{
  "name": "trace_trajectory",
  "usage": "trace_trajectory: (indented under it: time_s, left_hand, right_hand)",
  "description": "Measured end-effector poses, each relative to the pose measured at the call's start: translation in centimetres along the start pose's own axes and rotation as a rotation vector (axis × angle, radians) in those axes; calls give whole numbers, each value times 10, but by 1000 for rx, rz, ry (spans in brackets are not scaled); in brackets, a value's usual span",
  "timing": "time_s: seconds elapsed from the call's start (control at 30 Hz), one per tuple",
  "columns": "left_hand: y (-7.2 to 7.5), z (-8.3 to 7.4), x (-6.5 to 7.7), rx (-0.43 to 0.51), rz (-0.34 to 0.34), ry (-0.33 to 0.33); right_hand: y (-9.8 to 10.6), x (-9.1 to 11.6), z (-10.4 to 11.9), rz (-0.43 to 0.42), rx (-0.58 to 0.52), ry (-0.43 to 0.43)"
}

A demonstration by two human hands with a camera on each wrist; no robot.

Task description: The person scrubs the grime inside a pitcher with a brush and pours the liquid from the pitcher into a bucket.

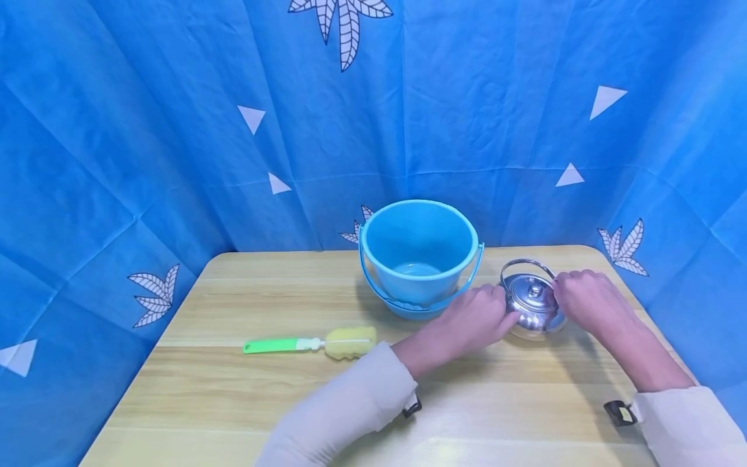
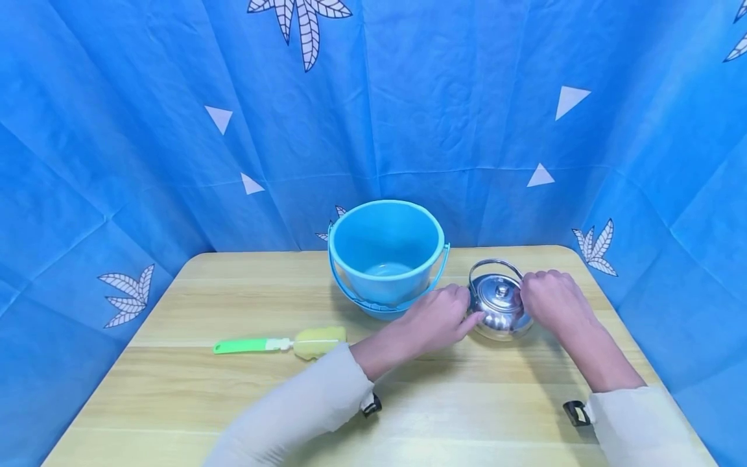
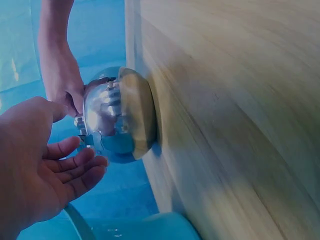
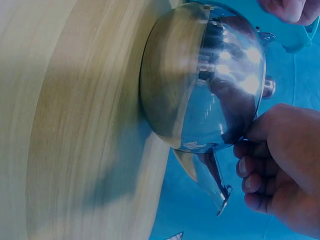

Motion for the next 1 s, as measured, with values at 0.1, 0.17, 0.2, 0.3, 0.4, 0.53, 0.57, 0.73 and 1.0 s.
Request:
trace_trajectory:
  time_s: [0.1,0.17,0.2,0.3,0.4,0.53,0.57,0.73,1.0]
  left_hand:
    - [-4,1,-5,6,8,19]
    - [-6,1,-8,1,18,37]
    - [-7,2,-10,-1,23,45]
    - [-10,2,-15,-36,38,73]
    - [-12,2,-20,-63,54,100]
    - [-15,1,-26,-127,79,136]
    - [-16,0,-27,-169,96,134]
    - [-23,-1,-32,-294,151,168]
    - [-41,2,-35,-336,259,303]
  right_hand:
    - [-1,0,0,6,5,-6]
    - [-1,0,0,3,9,-6]
    - [-1,0,0,-1,5,-7]
    - [0,0,0,-18,-11,-7]
    - [0,1,0,-30,-19,-8]
    - [1,1,-1,-43,-19,-19]
    - [1,1,-1,-45,-19,-22]
    - [1,0,-2,-35,-27,-36]
    - [-3,0,-3,51,-52,-74]
Point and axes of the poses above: each hand's wrist, its own x-axis away from the middle knuckle, its own y-axis out of the back of the hand, z = x × y, the point moved 10 cm from there along -x, towards the middle knuckle, and after that the axes turned 5 degrees about x, right-handed, at the moved point
